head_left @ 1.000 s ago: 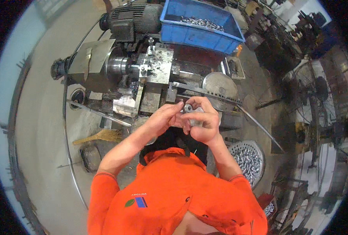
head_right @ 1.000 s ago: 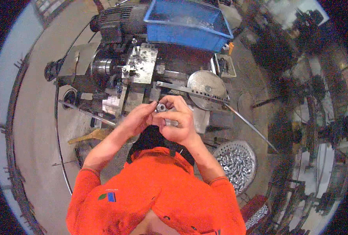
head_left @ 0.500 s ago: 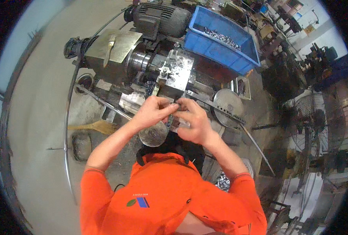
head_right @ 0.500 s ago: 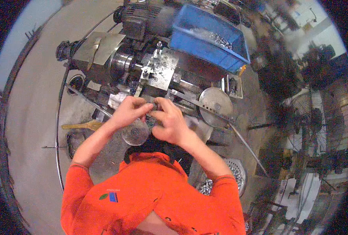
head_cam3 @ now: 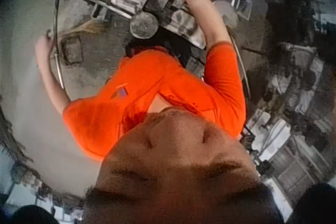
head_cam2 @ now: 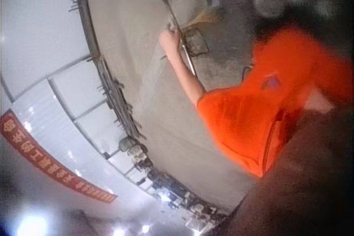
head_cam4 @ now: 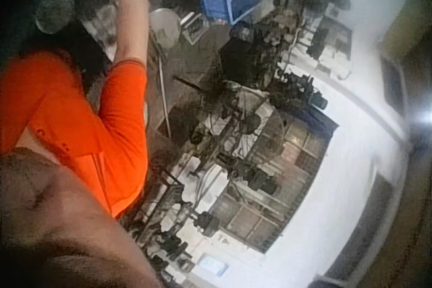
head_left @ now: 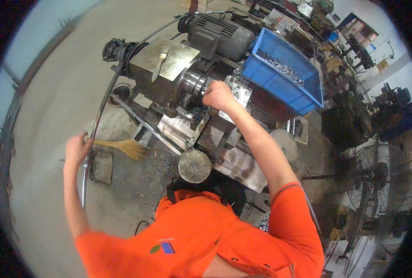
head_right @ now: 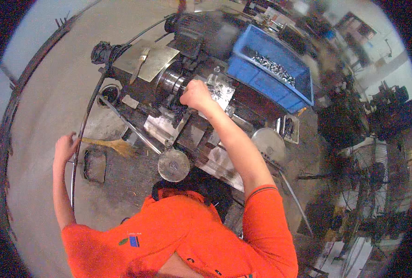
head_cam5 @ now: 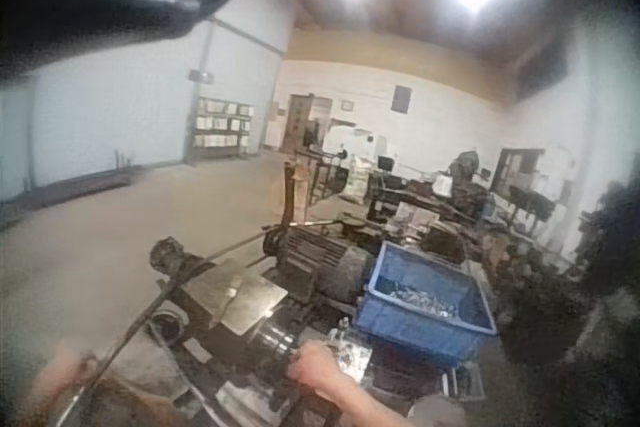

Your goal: The person operates a metal turning machine in a workshop. They repeatedly pick small metal parts from a blue bin, load them into the machine, and use a long metal rod to manipulate the parts while the machine runs. Finished parts are collected in a perforated metal tray.

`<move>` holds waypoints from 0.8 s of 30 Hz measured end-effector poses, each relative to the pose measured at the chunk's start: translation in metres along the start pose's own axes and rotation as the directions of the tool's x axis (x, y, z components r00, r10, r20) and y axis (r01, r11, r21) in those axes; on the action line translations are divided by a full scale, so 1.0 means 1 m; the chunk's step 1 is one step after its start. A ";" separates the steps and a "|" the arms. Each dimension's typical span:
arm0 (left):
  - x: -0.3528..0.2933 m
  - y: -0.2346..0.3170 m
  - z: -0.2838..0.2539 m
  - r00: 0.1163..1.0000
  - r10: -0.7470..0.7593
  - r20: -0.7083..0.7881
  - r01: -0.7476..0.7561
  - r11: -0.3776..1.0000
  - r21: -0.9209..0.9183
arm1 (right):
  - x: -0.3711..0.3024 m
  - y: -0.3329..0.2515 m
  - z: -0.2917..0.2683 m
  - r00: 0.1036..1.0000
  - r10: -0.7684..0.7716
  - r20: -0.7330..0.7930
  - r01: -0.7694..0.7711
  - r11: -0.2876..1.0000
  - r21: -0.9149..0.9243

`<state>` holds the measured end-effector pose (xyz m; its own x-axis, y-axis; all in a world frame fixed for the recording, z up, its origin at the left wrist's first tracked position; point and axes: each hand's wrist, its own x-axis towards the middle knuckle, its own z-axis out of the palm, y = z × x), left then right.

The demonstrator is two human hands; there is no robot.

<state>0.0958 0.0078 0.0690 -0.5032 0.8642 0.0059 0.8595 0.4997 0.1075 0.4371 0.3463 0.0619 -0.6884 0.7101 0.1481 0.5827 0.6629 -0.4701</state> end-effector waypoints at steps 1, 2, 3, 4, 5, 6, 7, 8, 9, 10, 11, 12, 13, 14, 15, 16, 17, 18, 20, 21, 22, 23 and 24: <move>-0.009 0.003 -0.005 0.991 -0.080 0.109 0.095 0.986 -0.135 | 0.002 0.007 0.004 1.000 0.020 0.011 -0.021 0.998 0.061; -0.018 0.005 -0.005 0.963 -0.148 0.227 0.206 0.944 -0.257 | 0.007 0.016 0.009 0.999 -0.035 0.000 0.035 0.998 0.053; -0.025 -0.002 0.012 0.978 -0.156 0.138 0.190 0.942 -0.278 | 0.008 0.006 0.008 1.000 -0.006 0.020 0.004 0.997 0.082; -0.027 -0.013 0.040 0.985 -0.164 0.046 0.171 0.940 -0.295 | 0.011 -0.004 0.006 0.999 0.024 0.040 -0.028 0.994 0.110; -0.027 -0.012 0.051 0.984 -0.170 -0.048 0.146 0.937 -0.317 | 0.015 -0.011 0.004 0.997 0.053 0.057 -0.060 0.990 0.129; -0.021 -0.016 0.055 0.967 -0.250 0.045 0.248 0.893 -0.377 | 0.019 -0.006 0.011 0.999 0.030 -0.013 -0.028 0.992 0.120; -0.013 -0.017 0.060 0.966 -0.255 0.045 0.258 0.928 -0.268 | 0.020 -0.004 0.009 1.000 -0.027 0.004 0.026 0.996 0.090; -0.008 -0.020 0.066 0.962 -0.269 0.047 0.273 0.949 -0.159 | 0.020 -0.005 0.002 0.996 -0.090 0.031 0.088 0.994 0.060; -0.001 -0.024 0.070 0.960 -0.277 0.046 0.279 0.959 -0.045 | 0.022 -0.001 -0.005 0.988 -0.148 0.053 0.147 0.989 0.033; 0.003 -0.029 0.071 0.965 -0.260 0.021 0.260 0.965 0.003 | 0.026 0.023 0.002 0.832 -0.554 -0.015 0.552 0.831 -0.062; 0.006 -0.038 0.069 0.969 -0.246 -0.005 0.246 0.968 0.049 | 0.028 0.018 0.002 0.926 -0.378 -0.004 0.378 0.926 -0.002; 0.009 -0.047 0.064 0.973 -0.230 -0.027 0.231 0.968 0.101 | 0.021 0.006 0.000 0.983 -0.184 0.019 0.183 0.981 0.058; 0.013 -0.057 0.059 0.977 -0.210 -0.047 0.215 0.965 0.153 | 0.015 -0.004 -0.001 0.998 0.017 0.054 -0.023 0.994 0.110; 0.027 -0.084 0.053 0.967 -0.247 -0.057 0.254 0.938 0.238 | 0.013 -0.014 -0.005 0.993 0.095 0.062 -0.101 0.991 0.090; 0.045 -0.122 0.047 0.955 -0.286 -0.080 0.296 0.898 0.324 | 0.015 -0.021 -0.005 0.984 0.165 0.063 -0.169 0.983 0.076; 0.060 -0.154 0.046 0.973 -0.194 -0.127 0.229 0.893 0.388 | 0.019 -0.024 -0.003 0.981 0.180 0.066 -0.182 0.983 0.024; 0.072 -0.164 0.044 0.983 -0.093 -0.159 0.156 0.882 0.445 | 0.019 -0.024 -0.006 0.978 0.191 0.085 -0.192 0.981 -0.002; 0.080 -0.169 0.048 0.983 -0.074 -0.168 0.139 0.895 0.424 | 0.018 -0.026 -0.006 0.969 0.234 0.078 -0.235 0.972 0.006; 0.086 -0.172 0.053 0.983 -0.033 -0.180 0.101 0.918 0.383 | 0.014 -0.029 -0.009 0.958 0.276 0.072 -0.278 0.960 0.014; 0.086 -0.177 0.051 0.983 -0.059 -0.174 0.123 0.914 0.388 | 0.015 -0.029 -0.009 0.962 0.266 0.061 -0.268 0.963 0.036; 0.086 -0.184 0.062 0.982 -0.084 -0.169 0.145 0.909 0.390 | 0.014 -0.028 -0.010 0.965 0.256 0.049 -0.258 0.964 0.055; 0.097 -0.185 0.063 0.980 -0.093 -0.174 0.157 0.903 0.401 | 0.011 -0.026 -0.009 0.966 0.257 0.032 -0.259 0.957 0.127; 0.110 -0.172 0.061 0.968 -0.169 -0.183 0.225 0.910 0.348 | 0.008 -0.017 -0.006 0.974 0.225 -0.023 -0.222 0.971 0.094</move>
<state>-0.1022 0.0200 -0.0093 -0.6493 0.7413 0.1699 0.7003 0.6699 -0.2464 0.4243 0.3418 0.0766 -0.5295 0.8463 0.0585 0.6779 0.4636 -0.5706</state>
